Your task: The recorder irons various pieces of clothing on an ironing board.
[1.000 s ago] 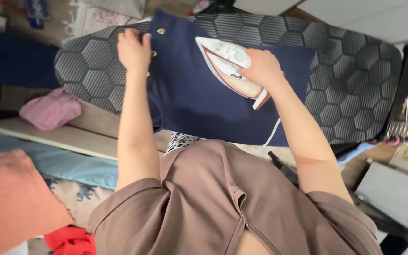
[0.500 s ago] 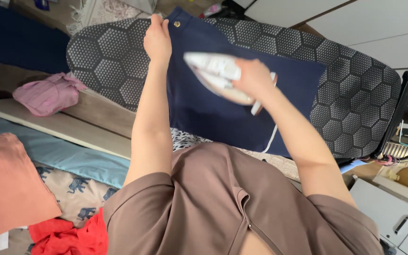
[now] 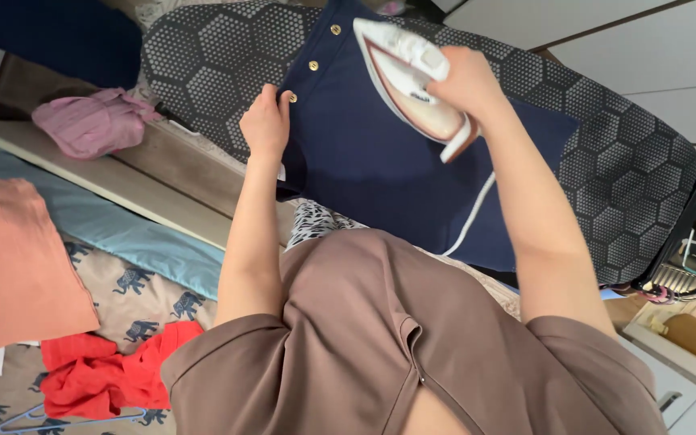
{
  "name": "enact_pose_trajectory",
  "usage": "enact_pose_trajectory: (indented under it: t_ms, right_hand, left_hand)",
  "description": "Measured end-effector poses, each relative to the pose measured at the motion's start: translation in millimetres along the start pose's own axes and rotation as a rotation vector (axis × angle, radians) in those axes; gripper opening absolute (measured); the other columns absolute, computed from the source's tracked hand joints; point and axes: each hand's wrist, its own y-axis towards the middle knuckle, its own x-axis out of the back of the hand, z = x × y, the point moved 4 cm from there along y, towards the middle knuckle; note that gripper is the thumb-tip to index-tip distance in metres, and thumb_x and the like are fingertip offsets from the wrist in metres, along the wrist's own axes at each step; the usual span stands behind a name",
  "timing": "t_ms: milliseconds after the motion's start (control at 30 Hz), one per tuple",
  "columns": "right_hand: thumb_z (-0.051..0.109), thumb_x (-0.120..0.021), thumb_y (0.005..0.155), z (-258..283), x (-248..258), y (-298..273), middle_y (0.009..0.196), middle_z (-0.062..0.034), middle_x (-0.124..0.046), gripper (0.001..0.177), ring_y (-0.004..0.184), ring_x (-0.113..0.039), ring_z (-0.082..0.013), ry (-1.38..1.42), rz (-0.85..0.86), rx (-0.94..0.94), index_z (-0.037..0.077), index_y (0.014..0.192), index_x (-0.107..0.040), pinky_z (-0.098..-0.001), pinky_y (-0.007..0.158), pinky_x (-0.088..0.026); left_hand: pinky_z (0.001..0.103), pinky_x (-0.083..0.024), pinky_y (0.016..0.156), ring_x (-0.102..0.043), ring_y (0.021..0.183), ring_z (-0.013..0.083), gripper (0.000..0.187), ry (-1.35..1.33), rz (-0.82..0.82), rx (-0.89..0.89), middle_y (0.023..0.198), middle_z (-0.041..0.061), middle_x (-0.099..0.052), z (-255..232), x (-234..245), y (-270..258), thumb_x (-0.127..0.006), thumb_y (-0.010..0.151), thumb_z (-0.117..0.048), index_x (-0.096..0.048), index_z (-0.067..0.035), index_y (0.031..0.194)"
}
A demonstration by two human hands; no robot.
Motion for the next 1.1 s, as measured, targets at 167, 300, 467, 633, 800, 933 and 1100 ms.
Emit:
enact_pose_trajectory:
  t_ms: [167, 300, 467, 633, 800, 933, 1100]
  right_hand:
    - [0.021, -0.08, 0.07, 32, -27, -35, 0.099, -0.0214, -0.074, 0.044, 0.093, -0.072, -0.039, -0.029, 0.078, 0.112, 0.005, 0.111, -0.074, -0.0443, 0.084, -0.057]
    - [0.024, -0.082, 0.066, 76, -53, -51, 0.095, -0.0226, -0.073, 0.044, 0.09, -0.071, -0.0413, -0.139, 0.177, 0.108, 0.007, 0.106, -0.075, -0.0479, 0.082, -0.057]
    - [0.023, -0.078, 0.07, 83, -78, -77, 0.091, -0.0197, -0.074, 0.032, 0.088, -0.072, -0.04, -0.159, 0.232, 0.142, 0.01, 0.1, -0.076, -0.0498, 0.079, -0.058]
    - [0.026, -0.076, 0.072, 79, -81, -149, 0.085, -0.0179, -0.074, 0.03, 0.083, -0.072, -0.038, -0.214, 0.289, 0.157, 0.011, 0.098, -0.075, -0.0519, 0.074, -0.057]
    - [0.018, -0.069, 0.075, 46, -91, -205, 0.084, -0.0185, -0.074, 0.042, 0.082, -0.072, -0.0383, -0.202, 0.303, -0.034, 0.011, 0.117, -0.068, -0.0529, 0.073, -0.056]
    - [0.022, -0.072, 0.079, -10, -77, -229, 0.089, -0.0208, -0.074, 0.038, 0.085, -0.071, -0.0411, -0.098, 0.073, -0.208, 0.01, 0.114, -0.07, -0.0523, 0.078, -0.056]
    - [0.03, -0.077, 0.082, -103, -25, -287, 0.102, -0.0228, -0.074, 0.04, 0.097, -0.071, -0.0417, 0.082, -0.332, -0.618, 0.006, 0.113, -0.072, -0.049, 0.084, -0.056]
  left_hand:
    - [0.05, -0.052, 0.059, -0.069, 0.07, 0.0377, 0.034, -0.051, 0.052, 0.034, 0.077, 0.013, -0.071, 7, 5, 11, -0.067, 0.101, -0.041, -0.061, -0.009, 0.094]
    - [0.048, -0.052, 0.062, -0.069, 0.072, 0.0381, 0.031, -0.165, 0.053, -0.025, 0.078, 0.015, -0.071, 11, 10, 14, -0.072, 0.101, -0.035, -0.063, -0.007, 0.091]
    - [0.045, -0.052, 0.063, -0.069, 0.069, 0.0354, 0.027, -0.29, 0.096, 0.043, 0.075, 0.014, -0.07, 11, 17, 17, -0.073, 0.098, -0.031, -0.066, -0.005, 0.094]
    - [0.045, -0.053, 0.064, -0.07, 0.073, 0.0358, 0.025, -0.337, 0.059, -0.023, 0.08, 0.015, -0.072, 11, 14, 16, -0.074, 0.098, -0.029, -0.068, -0.005, 0.096]
    - [0.048, -0.052, 0.066, -0.069, 0.075, 0.0396, 0.023, -0.22, 0.038, -0.039, 0.081, 0.019, -0.071, 6, 15, 15, -0.075, 0.1, -0.028, -0.071, -0.005, 0.097]
    - [0.047, -0.052, 0.066, -0.068, 0.074, 0.0391, 0.024, -0.247, 0.083, -0.087, 0.083, 0.019, -0.07, 2, 15, 14, -0.074, 0.103, -0.027, -0.071, -0.004, 0.098]
    - [0.043, -0.05, 0.062, -0.065, 0.065, 0.0303, 0.026, -0.243, 0.102, -0.052, 0.078, 0.015, -0.069, 10, 6, 14, -0.073, 0.106, -0.025, -0.068, -0.001, 0.097]
